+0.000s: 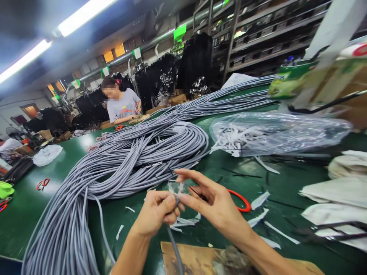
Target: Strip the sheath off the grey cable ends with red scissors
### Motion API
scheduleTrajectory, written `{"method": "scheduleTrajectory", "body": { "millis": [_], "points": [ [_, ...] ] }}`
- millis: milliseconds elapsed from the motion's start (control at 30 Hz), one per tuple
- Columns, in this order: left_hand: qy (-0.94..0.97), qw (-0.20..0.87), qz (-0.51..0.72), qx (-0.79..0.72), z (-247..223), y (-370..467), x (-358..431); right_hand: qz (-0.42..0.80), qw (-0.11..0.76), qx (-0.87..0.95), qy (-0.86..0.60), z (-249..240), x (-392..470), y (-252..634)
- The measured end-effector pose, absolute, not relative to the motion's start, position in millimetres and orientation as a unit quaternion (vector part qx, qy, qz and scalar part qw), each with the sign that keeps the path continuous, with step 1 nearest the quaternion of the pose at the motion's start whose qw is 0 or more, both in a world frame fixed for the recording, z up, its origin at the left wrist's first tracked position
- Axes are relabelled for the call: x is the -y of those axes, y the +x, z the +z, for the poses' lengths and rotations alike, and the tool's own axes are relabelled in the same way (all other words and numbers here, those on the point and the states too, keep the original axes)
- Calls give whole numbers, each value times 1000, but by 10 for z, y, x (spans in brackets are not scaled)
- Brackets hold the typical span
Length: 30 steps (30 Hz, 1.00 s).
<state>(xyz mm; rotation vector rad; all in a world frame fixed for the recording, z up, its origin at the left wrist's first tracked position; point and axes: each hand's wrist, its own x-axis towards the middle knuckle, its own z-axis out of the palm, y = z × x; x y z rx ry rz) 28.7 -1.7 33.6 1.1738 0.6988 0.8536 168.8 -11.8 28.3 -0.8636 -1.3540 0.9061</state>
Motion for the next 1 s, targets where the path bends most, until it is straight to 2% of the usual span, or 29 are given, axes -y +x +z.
{"method": "scheduleTrajectory", "body": {
  "millis": [200,267,433,600,700,833,900,1000],
  "points": [
    [513,748,317,-275,309,297,27,477,543,630,-282,373,108,1754],
    [508,749,326,-274,309,305,28,502,554,601,-282,363,83,1734],
    [515,680,407,-327,282,371,32,426,630,547,-348,286,42,1662],
    [521,635,436,-369,243,423,34,342,677,534,-374,249,84,1615],
    [503,657,441,-348,225,429,28,426,684,491,-331,226,99,1574],
    [487,678,442,-328,210,440,17,575,649,411,-281,191,86,1528],
    [479,679,445,-334,210,450,7,589,637,409,-284,186,77,1527],
    [454,673,463,-355,216,456,-22,529,637,470,-304,192,72,1546]
  ]
}}
